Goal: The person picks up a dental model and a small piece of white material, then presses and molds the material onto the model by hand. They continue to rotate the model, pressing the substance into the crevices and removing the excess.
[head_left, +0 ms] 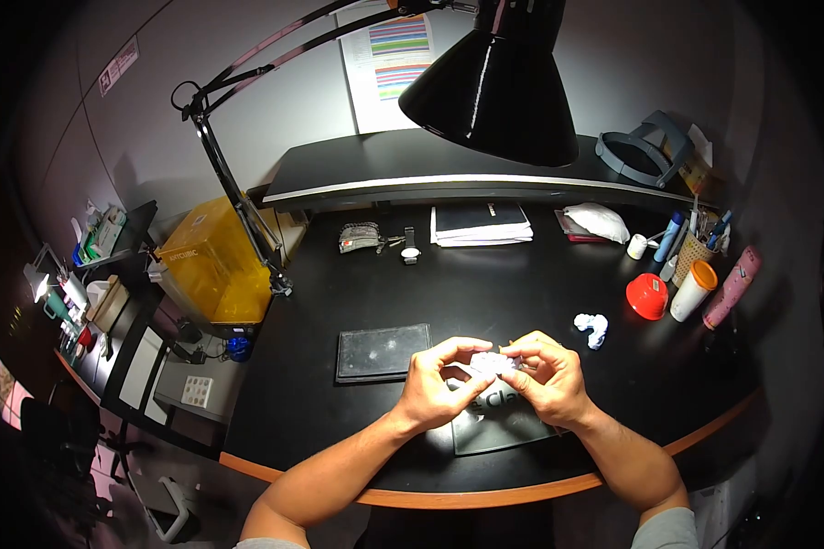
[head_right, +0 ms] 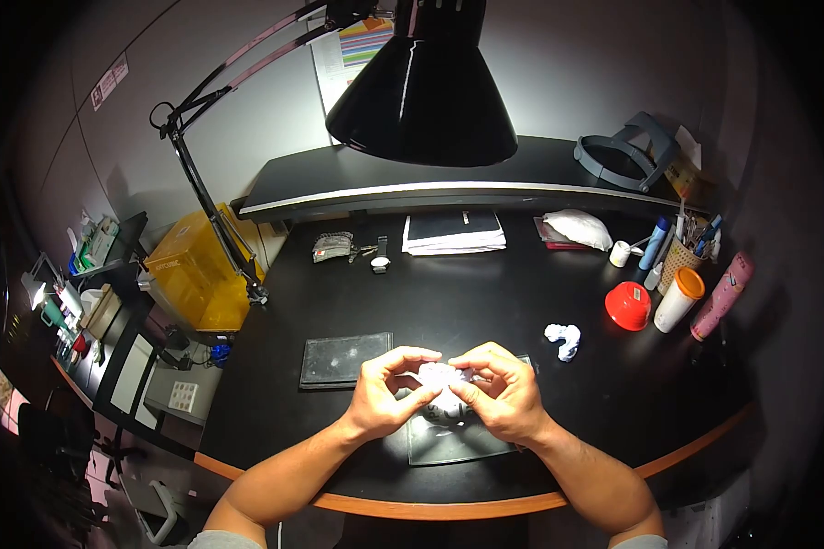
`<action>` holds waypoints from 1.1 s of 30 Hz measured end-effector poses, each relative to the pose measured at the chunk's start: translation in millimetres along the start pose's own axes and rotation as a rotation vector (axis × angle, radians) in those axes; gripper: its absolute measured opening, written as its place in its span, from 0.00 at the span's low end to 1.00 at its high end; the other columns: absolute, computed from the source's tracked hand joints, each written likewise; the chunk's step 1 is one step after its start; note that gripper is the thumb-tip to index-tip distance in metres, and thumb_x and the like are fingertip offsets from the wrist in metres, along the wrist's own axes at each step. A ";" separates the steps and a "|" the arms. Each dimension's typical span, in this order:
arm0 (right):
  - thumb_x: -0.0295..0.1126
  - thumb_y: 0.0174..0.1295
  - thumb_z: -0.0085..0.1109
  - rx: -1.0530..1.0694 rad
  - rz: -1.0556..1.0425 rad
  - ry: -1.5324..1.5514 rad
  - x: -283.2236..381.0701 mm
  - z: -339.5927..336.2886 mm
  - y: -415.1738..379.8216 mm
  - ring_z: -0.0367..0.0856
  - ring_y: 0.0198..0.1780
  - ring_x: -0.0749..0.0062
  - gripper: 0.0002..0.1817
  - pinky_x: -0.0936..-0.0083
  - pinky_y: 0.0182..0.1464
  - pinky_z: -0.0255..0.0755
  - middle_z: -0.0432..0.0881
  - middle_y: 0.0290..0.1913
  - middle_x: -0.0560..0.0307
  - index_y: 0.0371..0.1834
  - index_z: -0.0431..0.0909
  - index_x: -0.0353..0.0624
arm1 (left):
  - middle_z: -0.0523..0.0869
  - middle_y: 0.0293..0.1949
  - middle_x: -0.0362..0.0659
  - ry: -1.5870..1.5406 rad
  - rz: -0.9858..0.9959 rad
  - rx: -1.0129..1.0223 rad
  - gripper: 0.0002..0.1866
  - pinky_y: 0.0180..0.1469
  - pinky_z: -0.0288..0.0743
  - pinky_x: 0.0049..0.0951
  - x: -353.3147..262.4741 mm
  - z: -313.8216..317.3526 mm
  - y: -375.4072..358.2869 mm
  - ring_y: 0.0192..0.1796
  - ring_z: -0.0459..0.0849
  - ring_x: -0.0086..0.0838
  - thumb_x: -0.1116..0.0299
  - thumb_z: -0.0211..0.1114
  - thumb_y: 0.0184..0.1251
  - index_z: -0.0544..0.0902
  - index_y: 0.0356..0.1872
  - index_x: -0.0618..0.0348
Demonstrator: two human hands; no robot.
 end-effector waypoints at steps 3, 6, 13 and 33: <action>0.12 0.62 0.68 0.020 0.020 0.010 0.8 0.9 -1.3 0.84 0.58 0.66 0.15 0.69 0.64 0.83 0.78 0.54 0.50 0.52 0.83 0.31 | 0.90 0.52 0.49 -0.068 -0.032 -0.021 0.20 0.53 0.87 0.25 2.3 1.8 -0.1 0.53 0.90 0.28 0.79 0.76 0.66 0.84 0.59 0.67; 0.12 0.61 0.66 -0.014 -0.029 0.002 0.1 0.4 -0.2 0.87 0.55 0.65 0.15 0.71 0.61 0.86 0.79 0.54 0.49 0.52 0.83 0.30 | 0.90 0.52 0.50 -0.084 0.028 -0.032 0.19 0.55 0.88 0.27 0.5 5.3 -0.4 0.54 0.91 0.30 0.82 0.76 0.65 0.84 0.57 0.68; 0.15 0.60 0.70 0.005 -0.102 -0.192 2.1 0.0 0.5 0.88 0.50 0.69 0.14 0.76 0.50 0.90 0.78 0.53 0.48 0.49 0.86 0.31 | 0.93 0.49 0.50 0.018 0.099 -0.047 0.17 0.55 0.89 0.29 -2.4 7.2 -1.5 0.51 0.93 0.31 0.80 0.77 0.64 0.87 0.54 0.67; 0.22 0.51 0.76 -0.033 -0.366 -0.500 10.5 -6.8 7.5 0.89 0.46 0.65 0.13 0.70 0.47 0.81 0.88 0.44 0.52 0.42 0.90 0.41 | 0.90 0.52 0.51 -0.033 0.079 -0.040 0.19 0.58 0.89 0.30 2.5 6.3 -1.6 0.55 0.91 0.33 0.84 0.75 0.65 0.84 0.56 0.68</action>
Point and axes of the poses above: each hand's wrist, its own y-axis towards the middle knuckle, its own z-axis out of the palm, x = y × z, the point moved 2 cm from there along y, towards the middle knuckle
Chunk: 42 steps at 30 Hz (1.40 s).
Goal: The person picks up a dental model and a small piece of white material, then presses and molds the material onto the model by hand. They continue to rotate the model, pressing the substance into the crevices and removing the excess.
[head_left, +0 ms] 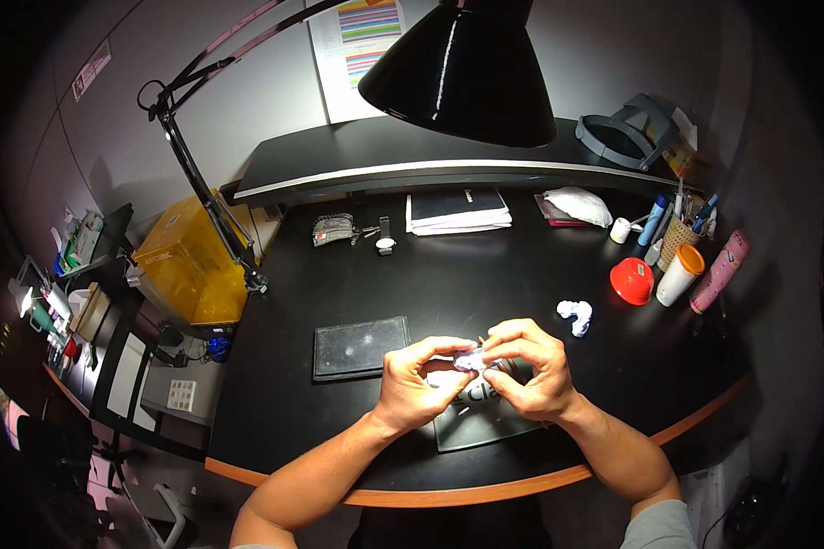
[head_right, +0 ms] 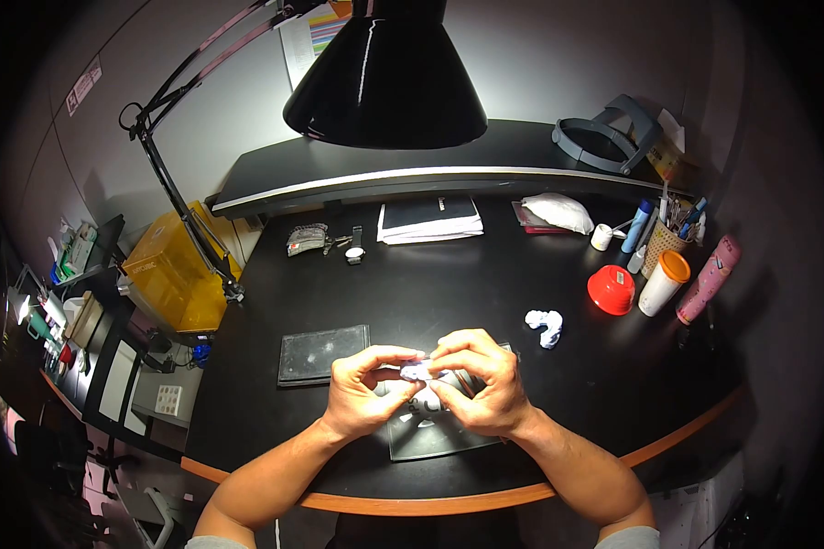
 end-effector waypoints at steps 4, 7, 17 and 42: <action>0.21 0.55 0.75 0.004 0.089 0.102 -3.5 -0.6 -1.1 0.88 0.47 0.66 0.10 0.70 0.49 0.81 0.89 0.42 0.52 0.41 0.90 0.40 | 0.89 0.53 0.52 -0.154 -0.074 -0.030 0.20 0.58 0.89 0.31 0.0 2.4 0.8 0.56 0.90 0.33 0.82 0.76 0.66 0.82 0.57 0.68; 0.22 0.58 0.73 0.034 0.279 0.256 -4.0 -0.9 -7.7 0.87 0.47 0.68 0.09 0.71 0.52 0.79 0.89 0.42 0.52 0.42 0.89 0.38 | 0.90 0.50 0.52 -0.277 -0.161 -0.019 0.18 0.56 0.89 0.31 1.9 0.9 0.4 0.52 0.91 0.32 0.80 0.74 0.69 0.81 0.57 0.68; 0.22 0.65 0.69 0.042 0.488 0.496 -7.4 1.8 -15.3 0.83 0.44 0.79 0.05 0.77 0.50 0.77 0.88 0.40 0.57 0.42 0.86 0.34 | 0.92 0.48 0.51 -0.379 -0.242 -0.001 0.16 0.55 0.89 0.31 11.8 1.1 -2.3 0.48 0.91 0.30 0.79 0.75 0.69 0.86 0.56 0.67; 0.23 0.60 0.76 0.039 0.297 0.379 -3.6 0.7 -6.1 0.83 0.38 0.79 0.09 0.78 0.43 0.76 0.87 0.37 0.57 0.42 0.88 0.37 | 0.91 0.49 0.51 -0.359 -0.221 -0.001 0.19 0.57 0.88 0.33 9.7 -2.5 2.0 0.52 0.90 0.31 0.77 0.75 0.70 0.82 0.59 0.68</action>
Point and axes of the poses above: each hand's wrist, its own y-axis towards the middle knuckle, its own z-axis out of the palm, x = y × z, the point moved 2 cm from there along y, towards the middle knuckle
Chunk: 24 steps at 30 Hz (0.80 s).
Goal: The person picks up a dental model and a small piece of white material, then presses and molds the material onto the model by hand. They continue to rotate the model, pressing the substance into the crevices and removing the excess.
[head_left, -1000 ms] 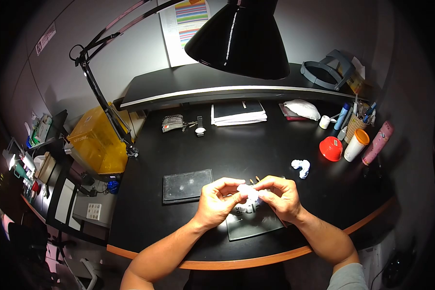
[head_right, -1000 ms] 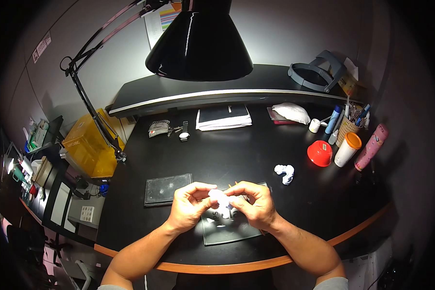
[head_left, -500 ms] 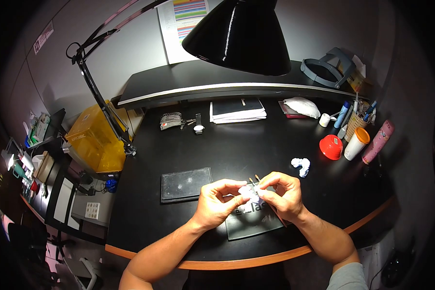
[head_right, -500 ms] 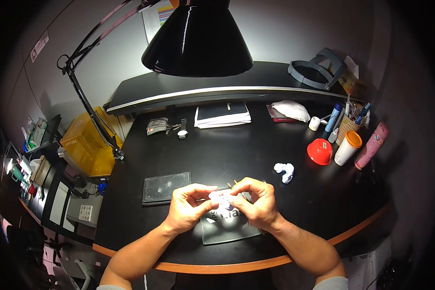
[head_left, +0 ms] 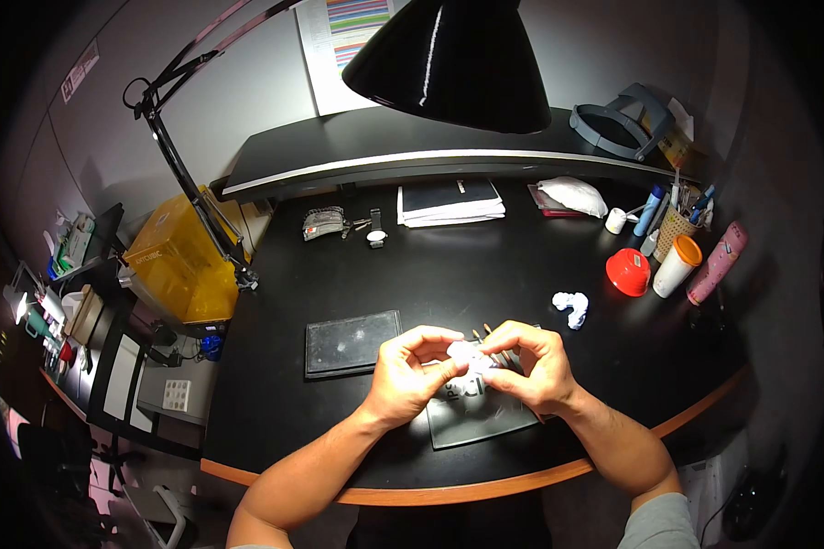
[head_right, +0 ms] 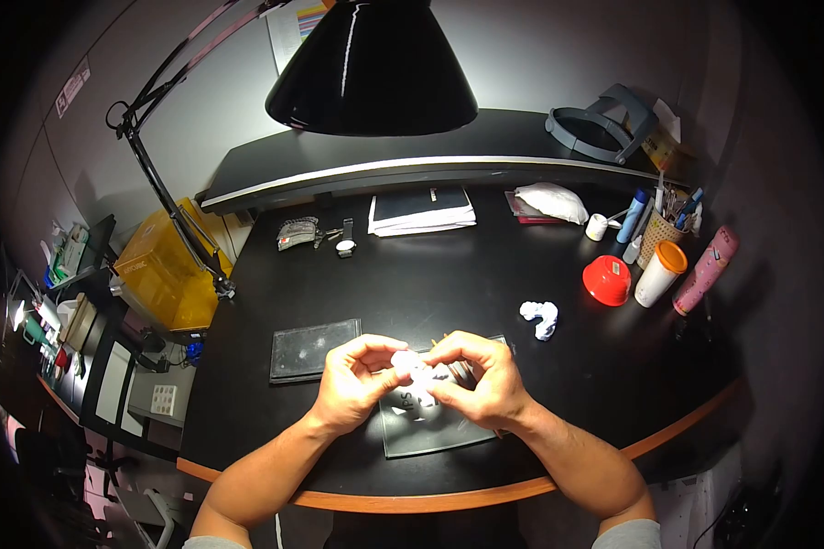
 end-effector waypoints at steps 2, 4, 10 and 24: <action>0.24 0.59 0.78 -0.025 -0.066 -0.068 12.1 7.4 4.3 0.84 0.39 0.77 0.12 0.77 0.43 0.78 0.87 0.38 0.57 0.45 0.88 0.37 | 0.89 0.51 0.52 -0.045 -0.018 -0.020 0.23 0.58 0.88 0.34 0.2 -1.7 -0.2 0.54 0.89 0.32 0.76 0.75 0.70 0.79 0.63 0.66; 0.24 0.58 0.79 -0.030 -0.052 -0.079 6.5 7.7 0.9 0.85 0.40 0.76 0.14 0.77 0.45 0.79 0.87 0.39 0.57 0.47 0.88 0.36 | 0.89 0.51 0.53 -0.039 0.003 -0.005 0.24 0.58 0.88 0.35 -2.8 1.7 -0.9 0.54 0.89 0.32 0.76 0.74 0.71 0.78 0.64 0.67; 0.23 0.60 0.79 -0.095 0.069 0.012 5.7 7.8 -1.1 0.88 0.40 0.76 0.14 0.78 0.42 0.81 0.90 0.45 0.51 0.48 0.88 0.35 | 0.89 0.52 0.50 0.058 0.036 0.102 0.19 0.55 0.88 0.33 -8.5 6.7 -4.5 0.52 0.90 0.33 0.73 0.72 0.74 0.83 0.62 0.68; 0.25 0.57 0.82 -0.092 -0.037 -0.053 -2.8 4.3 -0.7 0.88 0.39 0.75 0.13 0.78 0.42 0.81 0.88 0.39 0.54 0.43 0.90 0.36 | 0.90 0.52 0.52 0.086 0.043 0.103 0.17 0.56 0.88 0.31 -3.1 9.0 -6.7 0.50 0.91 0.31 0.76 0.70 0.75 0.81 0.61 0.71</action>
Point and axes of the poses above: each hand's wrist, its own y-axis towards the middle knuckle, its own z-axis out of the palm, x = y × z, the point moved 2 cm from there along y, towards the middle knuckle
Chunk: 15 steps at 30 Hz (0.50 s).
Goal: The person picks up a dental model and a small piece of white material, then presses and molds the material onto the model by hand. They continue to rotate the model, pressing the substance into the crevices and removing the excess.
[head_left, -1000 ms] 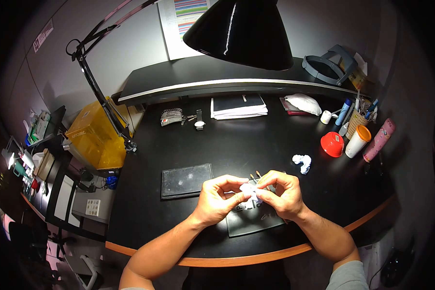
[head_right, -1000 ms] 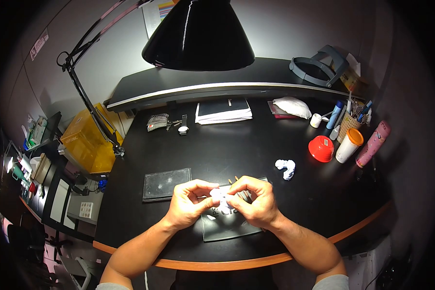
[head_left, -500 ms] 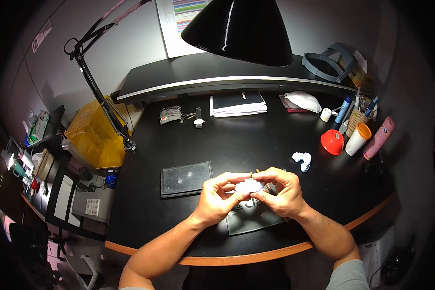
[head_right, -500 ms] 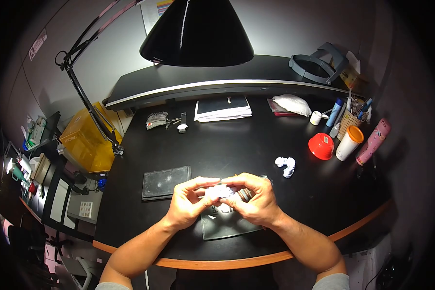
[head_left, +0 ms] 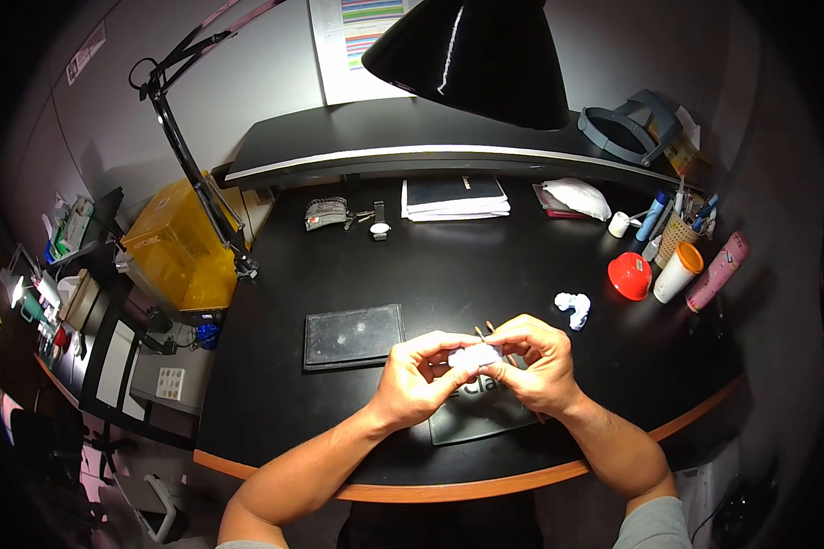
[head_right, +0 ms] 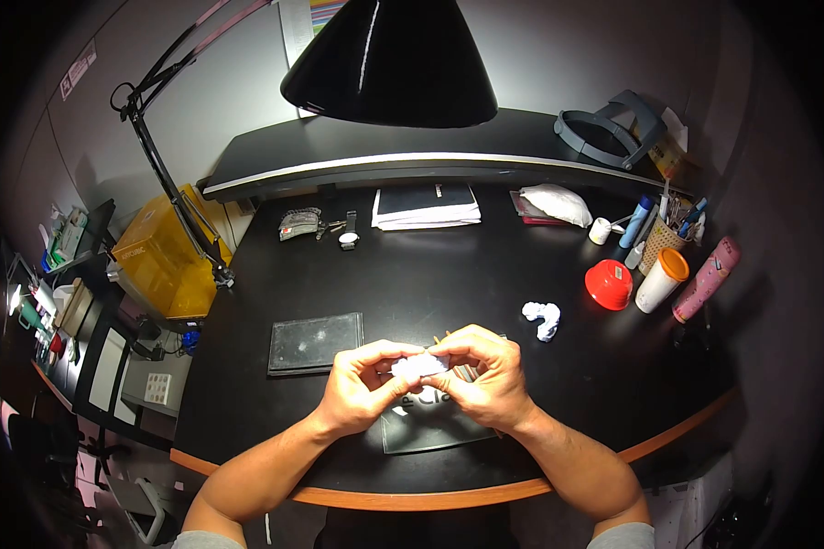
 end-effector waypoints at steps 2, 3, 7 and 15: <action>0.26 0.56 0.83 -0.001 -0.001 -0.013 0.5 0.2 -0.2 0.88 0.39 0.75 0.13 0.78 0.41 0.81 0.88 0.38 0.54 0.43 0.90 0.37 | 0.90 0.53 0.53 0.014 0.012 -0.001 0.18 0.56 0.88 0.31 -0.1 0.7 -0.6 0.52 0.91 0.31 0.77 0.70 0.75 0.81 0.61 0.71; 0.26 0.56 0.83 -0.002 0.000 -0.014 0.4 -0.4 -0.4 0.87 0.39 0.76 0.13 0.79 0.41 0.80 0.88 0.38 0.55 0.43 0.90 0.37 | 0.90 0.53 0.53 0.023 0.028 -0.003 0.18 0.56 0.88 0.31 0.2 2.0 -0.8 0.52 0.91 0.31 0.77 0.70 0.75 0.81 0.62 0.71; 0.26 0.56 0.83 -0.002 -0.002 -0.016 -1.5 -0.2 -0.7 0.87 0.38 0.77 0.14 0.80 0.38 0.79 0.88 0.37 0.55 0.44 0.90 0.37 | 0.90 0.53 0.53 -0.005 0.020 -0.015 0.18 0.57 0.87 0.30 1.1 2.6 -1.3 0.53 0.91 0.31 0.79 0.70 0.74 0.81 0.61 0.71; 0.21 0.59 0.79 0.092 0.012 0.014 3.9 -1.3 -0.8 0.90 0.45 0.72 0.15 0.75 0.49 0.87 0.85 0.44 0.53 0.47 0.86 0.35 | 0.92 0.48 0.48 -0.019 0.024 -0.043 0.15 0.49 0.86 0.23 -1.7 3.6 -1.7 0.48 0.91 0.25 0.78 0.71 0.73 0.84 0.58 0.69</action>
Point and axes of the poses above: each hand's wrist, its own y-axis towards the middle knuckle, its own z-axis out of the palm, x = y × z, the point moved 2 cm from there along y, towards the middle knuckle
